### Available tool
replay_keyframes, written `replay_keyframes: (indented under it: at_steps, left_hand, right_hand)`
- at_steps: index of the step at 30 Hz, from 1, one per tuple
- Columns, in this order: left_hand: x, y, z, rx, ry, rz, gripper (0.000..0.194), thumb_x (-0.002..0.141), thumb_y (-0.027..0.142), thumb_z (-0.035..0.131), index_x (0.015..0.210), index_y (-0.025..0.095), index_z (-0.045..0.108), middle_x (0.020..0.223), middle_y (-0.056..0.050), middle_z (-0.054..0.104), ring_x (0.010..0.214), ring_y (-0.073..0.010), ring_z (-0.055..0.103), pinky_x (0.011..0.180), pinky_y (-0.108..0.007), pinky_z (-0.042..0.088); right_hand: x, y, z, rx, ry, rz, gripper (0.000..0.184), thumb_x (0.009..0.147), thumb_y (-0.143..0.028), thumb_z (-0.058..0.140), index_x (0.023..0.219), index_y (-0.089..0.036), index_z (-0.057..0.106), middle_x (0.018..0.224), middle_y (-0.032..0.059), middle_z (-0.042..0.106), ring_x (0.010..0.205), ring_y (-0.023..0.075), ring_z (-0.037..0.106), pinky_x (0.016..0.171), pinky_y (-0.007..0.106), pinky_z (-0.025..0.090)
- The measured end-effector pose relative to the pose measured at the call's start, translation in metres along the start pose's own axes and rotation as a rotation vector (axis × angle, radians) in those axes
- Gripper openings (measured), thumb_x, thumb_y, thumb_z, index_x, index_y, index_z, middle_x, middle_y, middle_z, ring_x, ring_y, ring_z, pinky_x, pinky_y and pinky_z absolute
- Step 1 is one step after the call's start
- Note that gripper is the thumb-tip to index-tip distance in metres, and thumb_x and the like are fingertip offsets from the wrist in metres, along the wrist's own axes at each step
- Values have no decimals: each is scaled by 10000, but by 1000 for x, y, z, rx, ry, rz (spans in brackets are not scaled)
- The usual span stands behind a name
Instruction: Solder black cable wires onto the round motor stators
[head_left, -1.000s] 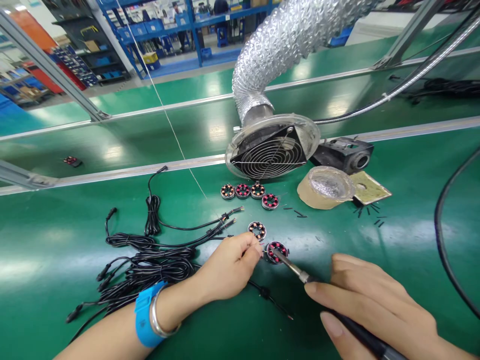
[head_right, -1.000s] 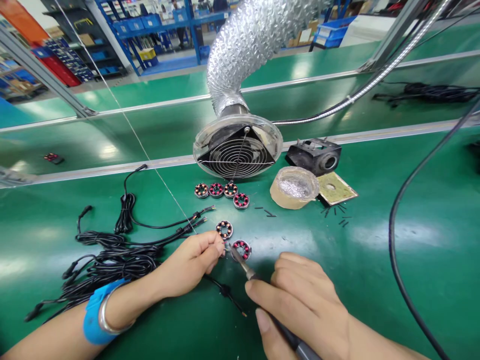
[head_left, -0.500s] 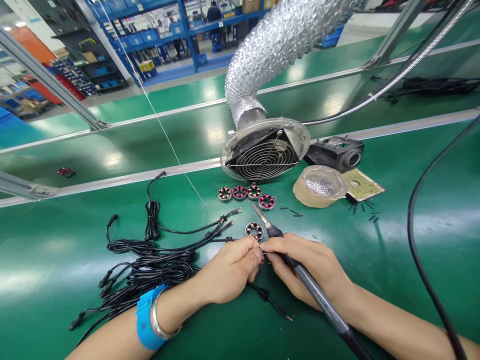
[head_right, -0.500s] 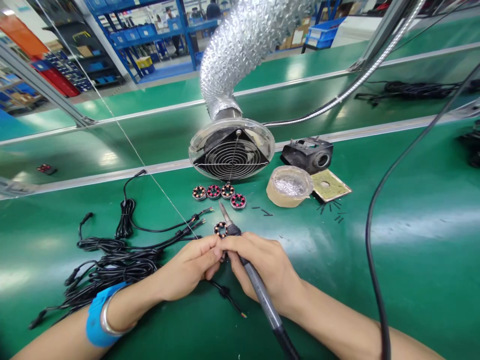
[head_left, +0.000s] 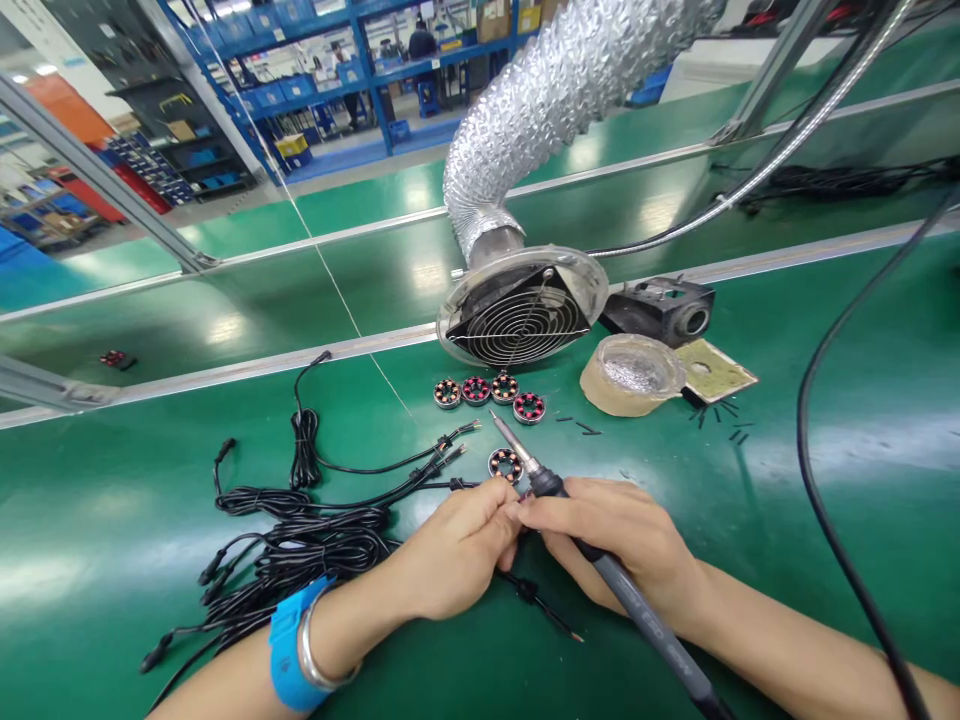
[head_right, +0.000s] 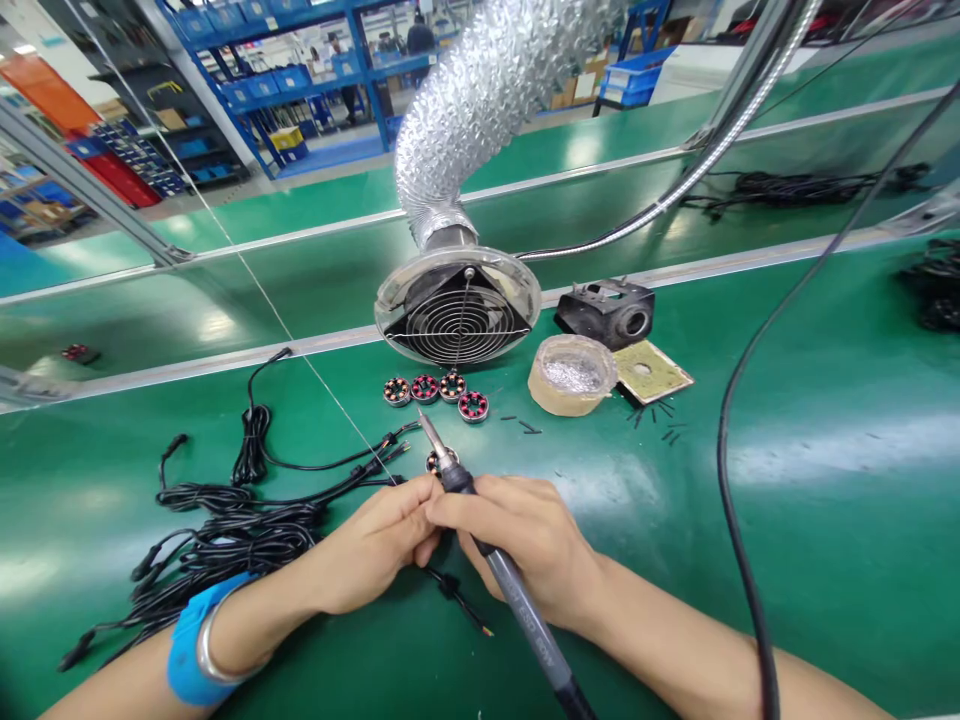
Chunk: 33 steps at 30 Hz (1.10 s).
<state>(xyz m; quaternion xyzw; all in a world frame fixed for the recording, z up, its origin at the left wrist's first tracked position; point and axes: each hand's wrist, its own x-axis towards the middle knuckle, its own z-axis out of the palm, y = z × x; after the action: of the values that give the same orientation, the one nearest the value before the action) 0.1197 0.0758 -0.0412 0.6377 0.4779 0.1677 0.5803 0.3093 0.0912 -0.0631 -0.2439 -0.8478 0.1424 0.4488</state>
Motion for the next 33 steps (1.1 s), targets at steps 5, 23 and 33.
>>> replay_keyframes:
  at_steps: [5, 23, 33]
  left_hand:
    - [-3, 9, -1, 145, 29, 14, 267, 990, 335, 334, 777, 211, 437, 701, 25, 516, 652, -137, 473, 625, -268, 344]
    - [7, -6, 5, -239, 22, -125, 466, 843, 647, 489, 699, 217, 383, 558, 85, 354, 506, -85, 269, 490, -240, 217]
    - [9, -10, 10, -260, 109, -140, 403, 858, 569, 486, 685, 218, 388, 542, 87, 367, 490, -81, 265, 479, -238, 222]
  right_hand:
    - [-3, -4, -4, 16, 22, 63, 273, 874, -16, 513, 1056, -195, 609, 634, -44, 546, 498, 90, 487, 478, 197, 406]
    - [-8, -1, -1, 42, -34, 118, 295, 835, -66, 535, 1089, -211, 567, 727, -16, 652, 540, 112, 564, 504, 208, 471]
    - [-9, -1, 4, 121, 4, 358, 221, 849, -93, 553, 1020, -230, 581, 753, -33, 665, 494, 70, 582, 479, 163, 477]
